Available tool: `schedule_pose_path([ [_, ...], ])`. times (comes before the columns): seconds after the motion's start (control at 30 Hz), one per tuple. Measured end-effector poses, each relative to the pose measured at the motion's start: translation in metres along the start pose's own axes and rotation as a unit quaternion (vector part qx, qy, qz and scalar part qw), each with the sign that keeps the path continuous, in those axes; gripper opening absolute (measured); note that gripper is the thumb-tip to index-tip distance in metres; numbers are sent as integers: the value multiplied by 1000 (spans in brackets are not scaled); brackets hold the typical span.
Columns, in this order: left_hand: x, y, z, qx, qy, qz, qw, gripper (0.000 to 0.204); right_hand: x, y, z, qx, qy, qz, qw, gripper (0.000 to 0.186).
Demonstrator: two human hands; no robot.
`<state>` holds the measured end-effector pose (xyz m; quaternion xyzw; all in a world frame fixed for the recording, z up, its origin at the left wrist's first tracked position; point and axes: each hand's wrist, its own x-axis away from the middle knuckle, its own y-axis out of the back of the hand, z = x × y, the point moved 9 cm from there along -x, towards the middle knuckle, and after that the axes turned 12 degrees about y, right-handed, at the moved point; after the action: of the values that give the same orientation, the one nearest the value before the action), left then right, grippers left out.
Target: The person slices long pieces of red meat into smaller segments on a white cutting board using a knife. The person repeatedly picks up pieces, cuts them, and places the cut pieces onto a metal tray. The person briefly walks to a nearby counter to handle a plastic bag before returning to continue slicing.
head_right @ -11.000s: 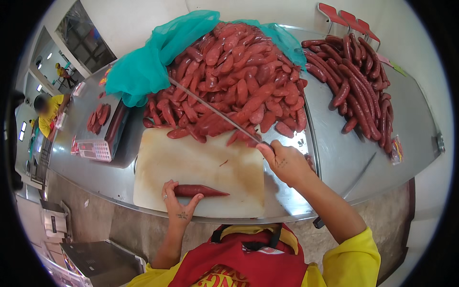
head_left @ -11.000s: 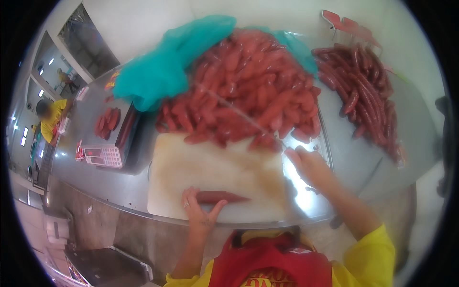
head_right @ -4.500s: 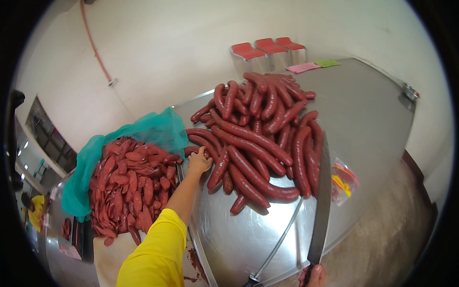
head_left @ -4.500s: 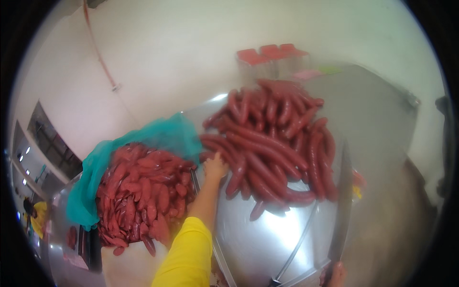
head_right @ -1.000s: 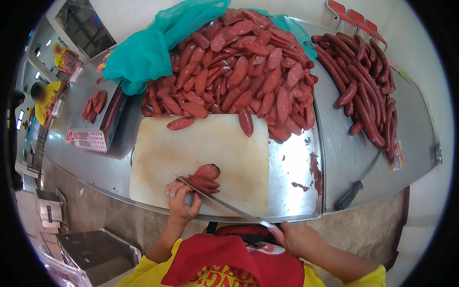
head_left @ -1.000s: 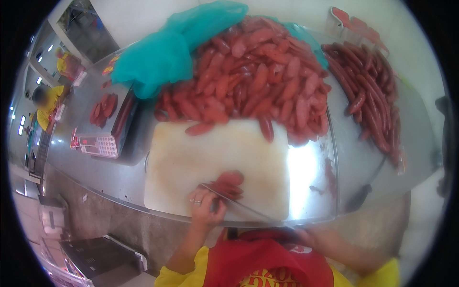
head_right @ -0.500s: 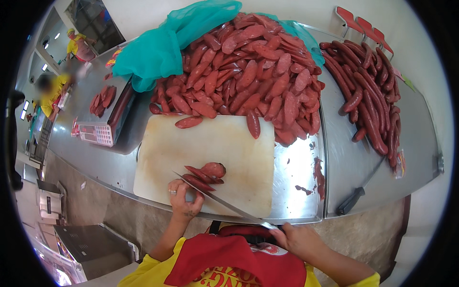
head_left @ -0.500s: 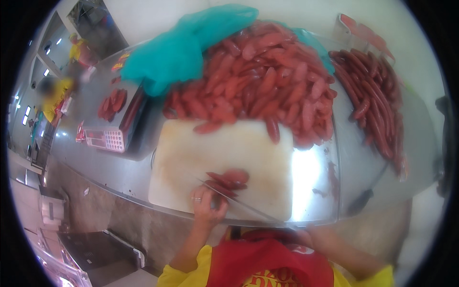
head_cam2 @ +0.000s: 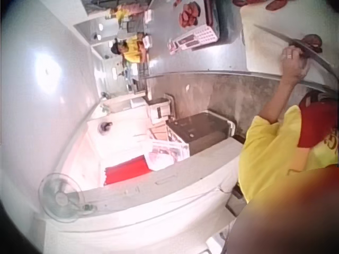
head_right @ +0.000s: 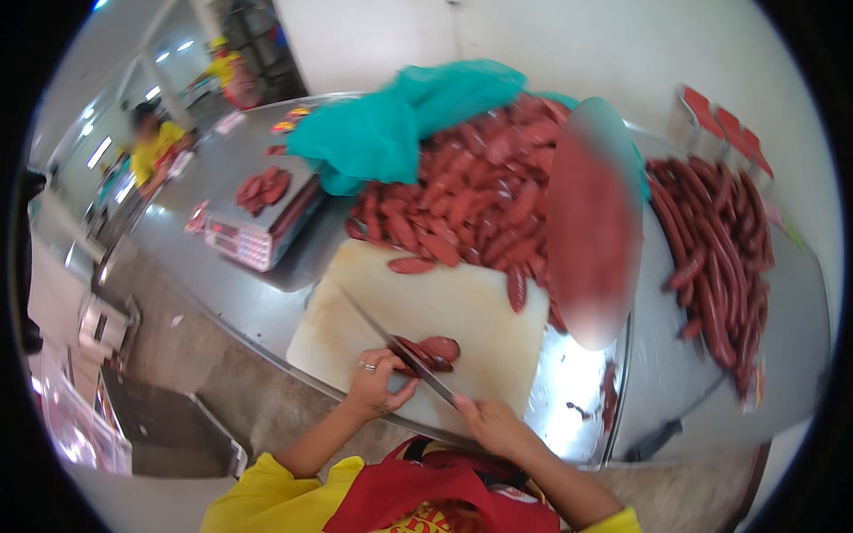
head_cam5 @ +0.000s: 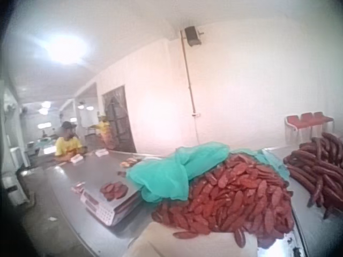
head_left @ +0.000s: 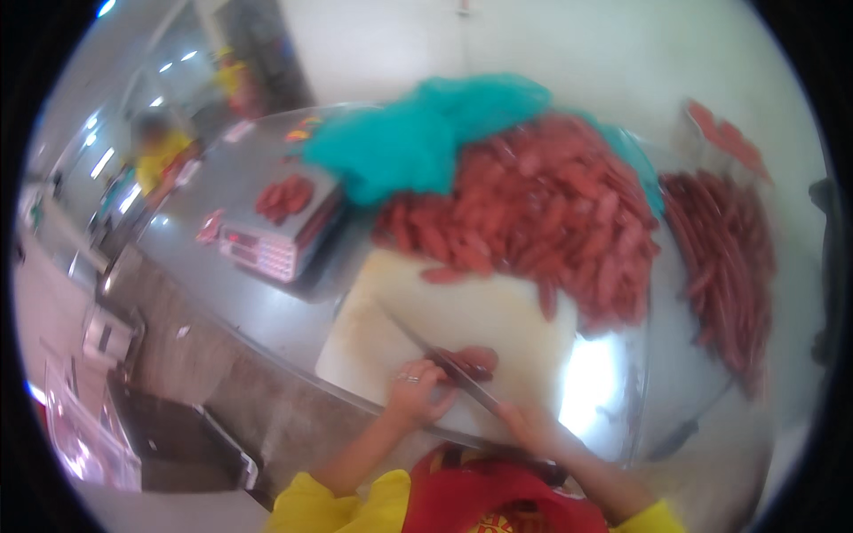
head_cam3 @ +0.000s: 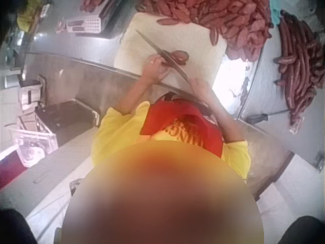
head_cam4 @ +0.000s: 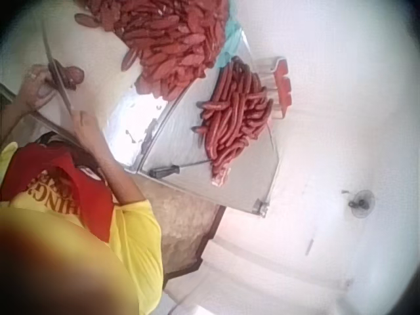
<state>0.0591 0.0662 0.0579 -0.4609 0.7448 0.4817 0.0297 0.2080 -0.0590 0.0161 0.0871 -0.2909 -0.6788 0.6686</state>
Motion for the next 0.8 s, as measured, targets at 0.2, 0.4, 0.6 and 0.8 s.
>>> schedule_pose_path([
  [0.2,-39,-37,-19,-83,-114,90,986,64,98,50,-51,-143,-169,-129,967,57],
  [0.4,-82,-108,-33,-68,-25,226,971,65,134,62,-78,-185,-226,-262,920,58],
  [0.6,-118,-153,-40,-43,56,343,937,64,174,55,-86,-273,-238,-320,875,57],
  [0.8,-129,-161,-40,-25,18,362,932,47,203,48,-123,-310,-240,-391,833,51],
])
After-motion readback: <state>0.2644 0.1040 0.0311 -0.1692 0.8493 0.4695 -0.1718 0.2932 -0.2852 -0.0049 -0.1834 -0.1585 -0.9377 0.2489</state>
